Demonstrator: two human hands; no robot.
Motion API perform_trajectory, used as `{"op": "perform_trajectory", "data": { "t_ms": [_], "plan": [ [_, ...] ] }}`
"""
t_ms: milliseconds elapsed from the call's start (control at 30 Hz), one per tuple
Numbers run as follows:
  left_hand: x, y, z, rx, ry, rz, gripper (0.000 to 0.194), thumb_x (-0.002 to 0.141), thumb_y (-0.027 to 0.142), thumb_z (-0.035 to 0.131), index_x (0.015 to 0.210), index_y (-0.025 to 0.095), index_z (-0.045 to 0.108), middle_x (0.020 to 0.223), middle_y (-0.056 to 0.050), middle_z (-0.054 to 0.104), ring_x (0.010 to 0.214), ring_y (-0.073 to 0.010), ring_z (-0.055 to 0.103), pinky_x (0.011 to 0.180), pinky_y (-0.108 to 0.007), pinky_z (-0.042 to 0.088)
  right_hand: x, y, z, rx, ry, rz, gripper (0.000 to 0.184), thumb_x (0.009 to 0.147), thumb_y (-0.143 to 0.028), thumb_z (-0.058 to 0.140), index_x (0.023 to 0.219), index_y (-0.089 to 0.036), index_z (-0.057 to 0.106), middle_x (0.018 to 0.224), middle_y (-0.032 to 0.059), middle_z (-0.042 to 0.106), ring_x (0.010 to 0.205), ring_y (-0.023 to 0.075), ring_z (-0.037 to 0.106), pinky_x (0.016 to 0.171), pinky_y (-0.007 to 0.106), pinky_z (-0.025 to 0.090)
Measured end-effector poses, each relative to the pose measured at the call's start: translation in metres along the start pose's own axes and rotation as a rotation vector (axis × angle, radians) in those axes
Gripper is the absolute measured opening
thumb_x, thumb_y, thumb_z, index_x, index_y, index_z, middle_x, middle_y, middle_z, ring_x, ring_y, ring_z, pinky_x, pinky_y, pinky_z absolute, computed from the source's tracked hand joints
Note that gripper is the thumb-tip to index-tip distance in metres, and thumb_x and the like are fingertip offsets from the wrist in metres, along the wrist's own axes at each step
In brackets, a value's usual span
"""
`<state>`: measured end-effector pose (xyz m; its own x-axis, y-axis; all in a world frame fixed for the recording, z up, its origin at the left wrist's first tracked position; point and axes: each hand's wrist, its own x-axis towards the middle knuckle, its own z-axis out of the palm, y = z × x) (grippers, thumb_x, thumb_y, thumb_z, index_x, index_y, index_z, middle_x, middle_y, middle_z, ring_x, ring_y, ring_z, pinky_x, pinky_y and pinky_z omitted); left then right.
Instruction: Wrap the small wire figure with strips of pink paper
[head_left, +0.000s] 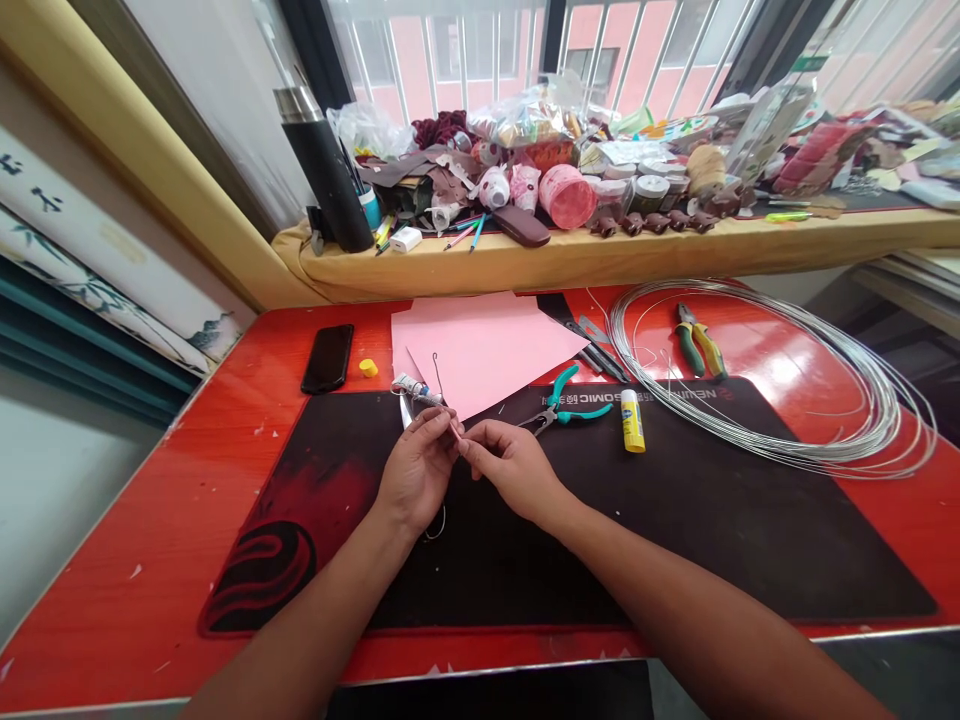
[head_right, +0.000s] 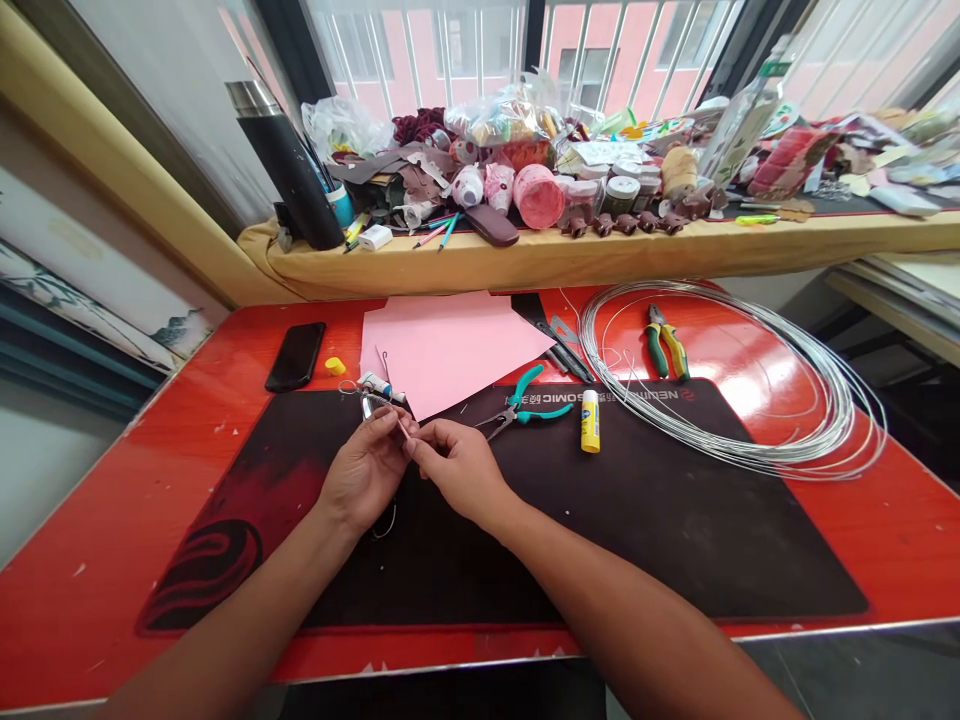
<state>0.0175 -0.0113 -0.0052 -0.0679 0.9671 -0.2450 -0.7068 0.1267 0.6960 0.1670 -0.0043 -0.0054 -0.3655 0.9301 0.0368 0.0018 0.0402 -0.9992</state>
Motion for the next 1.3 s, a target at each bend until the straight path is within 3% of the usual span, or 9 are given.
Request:
{"op": "perform_trajectory", "data": {
  "t_ms": [533,1033,1300],
  "plan": [
    [-0.0030,0.0013,0.0015,-0.064,0.002,-0.049,0.012,0.075,0.019,0.081,0.080,0.015,0.071,0.079,-0.002,0.065,0.077,-0.0142,0.063,0.072,-0.024,0.054,-0.0019,0.0010,0.0034,-0.103,0.022,-0.043,0.024,0.093,-0.037,0.066,0.077,-0.020,0.065,0.062,-0.0039,0.056,0.061,0.0147,0.050,0.064,0.028,0.041],
    [0.0000,0.0056,0.0004,-0.077,0.026,-0.075,0.009,0.076,0.018,0.079,0.081,0.013,0.074,0.080,-0.002,0.063,0.077,-0.0134,0.060,0.069,-0.023,0.054,-0.0015,0.0010,0.0035,0.040,-0.014,0.044,0.030,0.091,-0.044,0.069,0.073,-0.021,0.061,0.060,-0.0042,0.054,0.056,0.0136,0.048,0.057,0.027,0.038],
    [0.0000,0.0076,0.0013,-0.091,-0.033,-0.114,0.015,0.078,0.021,0.082,0.087,0.011,0.076,0.084,-0.004,0.065,0.078,-0.0148,0.062,0.069,-0.025,0.056,0.0001,0.0034,0.0002,0.198,-0.014,0.104,0.025,0.089,-0.042,0.072,0.079,-0.019,0.068,0.058,-0.0051,0.055,0.055,0.0132,0.046,0.060,0.028,0.036]
  ]
}}
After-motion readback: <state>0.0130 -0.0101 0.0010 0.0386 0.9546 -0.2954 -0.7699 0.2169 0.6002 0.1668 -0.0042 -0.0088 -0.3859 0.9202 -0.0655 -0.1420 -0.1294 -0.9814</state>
